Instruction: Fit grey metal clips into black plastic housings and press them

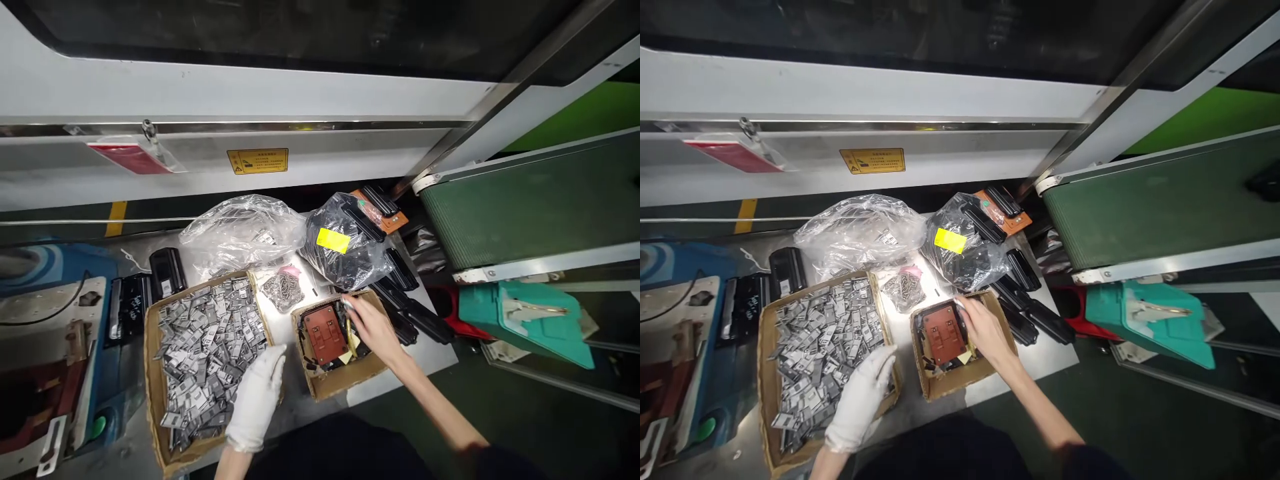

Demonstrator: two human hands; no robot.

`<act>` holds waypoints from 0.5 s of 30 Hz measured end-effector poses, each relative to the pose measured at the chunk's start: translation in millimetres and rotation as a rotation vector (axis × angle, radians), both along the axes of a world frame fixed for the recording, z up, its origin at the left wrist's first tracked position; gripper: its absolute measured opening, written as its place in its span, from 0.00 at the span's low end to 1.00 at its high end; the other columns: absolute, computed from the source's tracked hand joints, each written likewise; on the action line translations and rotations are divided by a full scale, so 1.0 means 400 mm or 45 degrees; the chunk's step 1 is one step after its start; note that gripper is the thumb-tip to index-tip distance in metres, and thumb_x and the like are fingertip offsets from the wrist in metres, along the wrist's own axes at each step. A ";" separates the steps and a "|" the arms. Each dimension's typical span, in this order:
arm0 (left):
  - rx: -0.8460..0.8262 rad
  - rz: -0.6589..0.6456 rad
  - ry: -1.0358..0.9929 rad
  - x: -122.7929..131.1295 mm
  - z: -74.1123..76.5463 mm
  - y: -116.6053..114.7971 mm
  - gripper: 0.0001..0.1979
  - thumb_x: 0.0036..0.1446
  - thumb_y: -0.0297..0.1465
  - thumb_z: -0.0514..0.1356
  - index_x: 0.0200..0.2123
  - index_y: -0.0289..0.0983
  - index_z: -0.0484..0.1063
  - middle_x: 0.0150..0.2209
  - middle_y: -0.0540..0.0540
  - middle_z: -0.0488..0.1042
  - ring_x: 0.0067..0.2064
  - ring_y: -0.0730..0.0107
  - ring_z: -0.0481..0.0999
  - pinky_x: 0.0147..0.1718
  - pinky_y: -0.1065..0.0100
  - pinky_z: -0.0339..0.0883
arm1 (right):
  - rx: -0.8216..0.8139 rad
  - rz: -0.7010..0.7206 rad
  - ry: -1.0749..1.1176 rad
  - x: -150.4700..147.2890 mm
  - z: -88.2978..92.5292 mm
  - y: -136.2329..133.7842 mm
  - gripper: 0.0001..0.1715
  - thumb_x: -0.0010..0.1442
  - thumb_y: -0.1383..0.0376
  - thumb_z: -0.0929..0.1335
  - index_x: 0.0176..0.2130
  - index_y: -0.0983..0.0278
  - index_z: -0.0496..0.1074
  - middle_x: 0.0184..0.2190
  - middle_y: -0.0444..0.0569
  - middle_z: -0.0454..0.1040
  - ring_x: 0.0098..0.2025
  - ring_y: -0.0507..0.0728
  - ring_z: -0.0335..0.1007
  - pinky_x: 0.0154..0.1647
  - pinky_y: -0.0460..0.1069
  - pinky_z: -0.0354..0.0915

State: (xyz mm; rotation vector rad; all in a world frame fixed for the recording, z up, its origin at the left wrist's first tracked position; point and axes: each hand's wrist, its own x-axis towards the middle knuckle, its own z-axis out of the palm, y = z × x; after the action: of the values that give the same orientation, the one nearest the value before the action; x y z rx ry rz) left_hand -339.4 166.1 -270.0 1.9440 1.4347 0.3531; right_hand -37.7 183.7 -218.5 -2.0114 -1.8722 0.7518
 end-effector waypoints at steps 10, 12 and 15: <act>-0.043 -0.043 0.346 0.124 -0.171 0.261 0.22 0.61 0.20 0.56 0.58 0.29 0.71 0.63 0.33 0.68 0.66 0.50 0.65 0.69 0.44 0.48 | -0.207 0.401 -0.157 -0.206 -0.063 0.141 0.23 0.72 0.71 0.58 0.60 0.58 0.71 0.59 0.49 0.74 0.62 0.53 0.68 0.64 0.51 0.65; -0.050 -0.037 0.414 0.125 -0.193 0.258 0.19 0.61 0.20 0.56 0.56 0.30 0.72 0.60 0.34 0.71 0.65 0.50 0.66 0.68 0.40 0.47 | -0.246 0.479 -0.174 -0.298 -0.102 0.261 0.19 0.71 0.72 0.62 0.56 0.61 0.73 0.55 0.49 0.76 0.59 0.54 0.71 0.61 0.51 0.69; -0.042 -0.061 0.468 0.125 -0.205 0.248 0.21 0.61 0.20 0.58 0.58 0.34 0.71 0.61 0.37 0.70 0.66 0.51 0.64 0.68 0.39 0.45 | -0.397 0.491 -0.326 -0.376 -0.184 0.377 0.12 0.68 0.66 0.70 0.49 0.68 0.74 0.47 0.52 0.78 0.47 0.58 0.77 0.49 0.56 0.75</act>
State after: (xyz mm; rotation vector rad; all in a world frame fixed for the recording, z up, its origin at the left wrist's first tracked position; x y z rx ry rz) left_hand -289.5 265.2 -351.8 2.0876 1.6040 -0.0555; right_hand -188.2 334.4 -292.3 -2.0253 -2.4711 0.9750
